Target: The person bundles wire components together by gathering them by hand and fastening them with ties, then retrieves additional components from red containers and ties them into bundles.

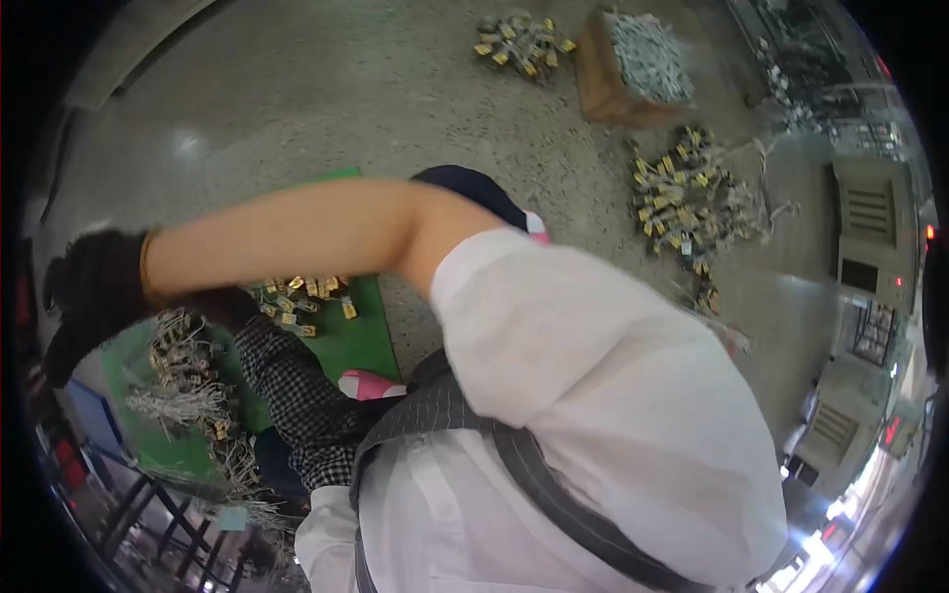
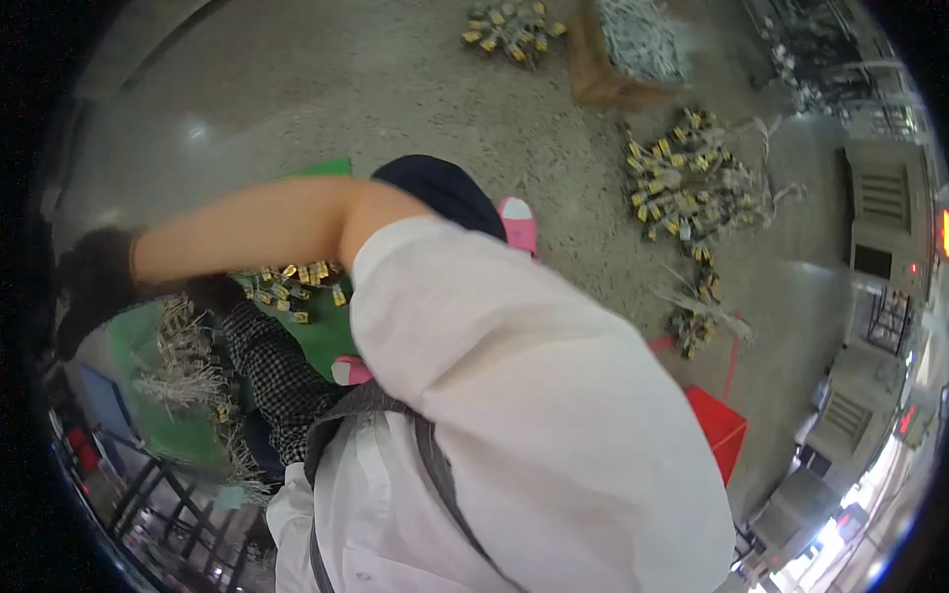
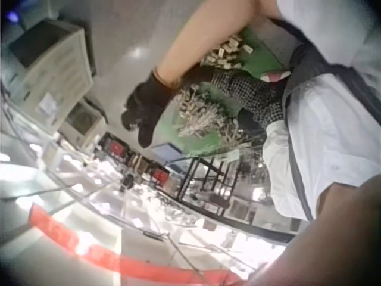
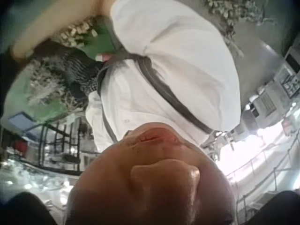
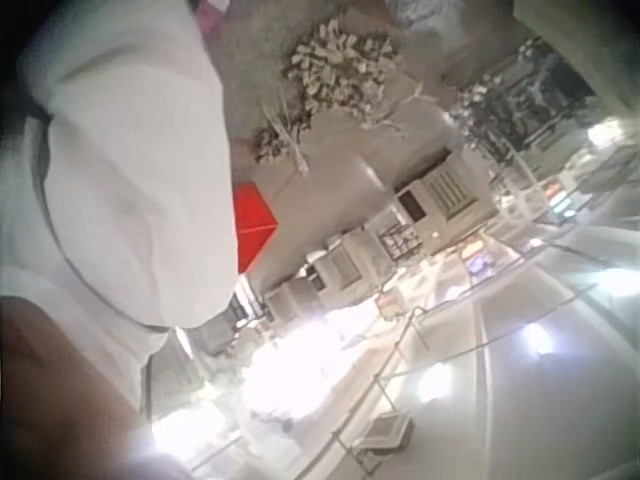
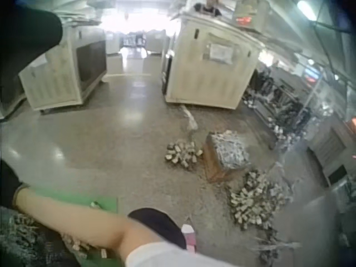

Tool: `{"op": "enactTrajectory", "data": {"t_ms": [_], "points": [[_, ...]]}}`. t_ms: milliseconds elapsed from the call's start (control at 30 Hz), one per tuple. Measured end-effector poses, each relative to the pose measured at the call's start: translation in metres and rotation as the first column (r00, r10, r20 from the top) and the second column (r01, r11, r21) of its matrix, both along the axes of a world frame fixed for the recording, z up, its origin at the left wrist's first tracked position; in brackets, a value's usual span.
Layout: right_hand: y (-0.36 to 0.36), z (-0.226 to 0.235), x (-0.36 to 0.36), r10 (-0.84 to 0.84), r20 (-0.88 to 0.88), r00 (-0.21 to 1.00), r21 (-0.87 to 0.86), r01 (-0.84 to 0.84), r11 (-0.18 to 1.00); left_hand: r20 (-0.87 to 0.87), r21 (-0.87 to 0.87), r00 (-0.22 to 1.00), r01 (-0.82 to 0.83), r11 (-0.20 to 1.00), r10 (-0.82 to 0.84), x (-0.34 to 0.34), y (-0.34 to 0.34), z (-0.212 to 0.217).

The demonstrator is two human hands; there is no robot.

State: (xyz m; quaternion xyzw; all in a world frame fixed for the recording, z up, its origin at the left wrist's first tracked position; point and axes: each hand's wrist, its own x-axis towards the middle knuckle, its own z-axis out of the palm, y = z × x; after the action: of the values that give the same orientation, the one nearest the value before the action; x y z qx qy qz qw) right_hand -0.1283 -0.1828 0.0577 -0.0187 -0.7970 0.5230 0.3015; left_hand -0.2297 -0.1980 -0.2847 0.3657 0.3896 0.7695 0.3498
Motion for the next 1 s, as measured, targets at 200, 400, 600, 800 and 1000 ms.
{"op": "enactTrajectory", "data": {"t_ms": [200,400,600,800,1000], "points": [[0.137,-0.157,0.181,-0.295,0.317,0.901,-0.037,0.323,0.946,-0.135,-0.232,0.882,-0.471,0.851,0.452,-0.059,-0.198,0.081],[0.186,-0.418,0.503,-0.675,0.738,-0.022,0.55,0.6,0.581,-0.734,-0.184,0.486,-0.814,0.55,0.474,0.019,-0.139,0.137],[0.261,-0.452,0.57,-0.835,0.438,-0.332,0.804,0.561,0.199,-0.452,-0.291,0.639,-0.765,0.574,0.622,0.004,-0.154,0.108],[0.187,-0.463,0.49,-0.836,0.531,0.139,0.67,0.536,0.514,-0.594,-0.277,0.636,-0.737,0.616,0.493,-0.034,-0.195,0.125],[0.115,-0.442,0.474,-0.746,0.588,0.314,0.552,0.518,0.653,-0.461,-0.334,0.722,-0.68,0.652,0.517,-0.037,-0.202,0.105]]}}
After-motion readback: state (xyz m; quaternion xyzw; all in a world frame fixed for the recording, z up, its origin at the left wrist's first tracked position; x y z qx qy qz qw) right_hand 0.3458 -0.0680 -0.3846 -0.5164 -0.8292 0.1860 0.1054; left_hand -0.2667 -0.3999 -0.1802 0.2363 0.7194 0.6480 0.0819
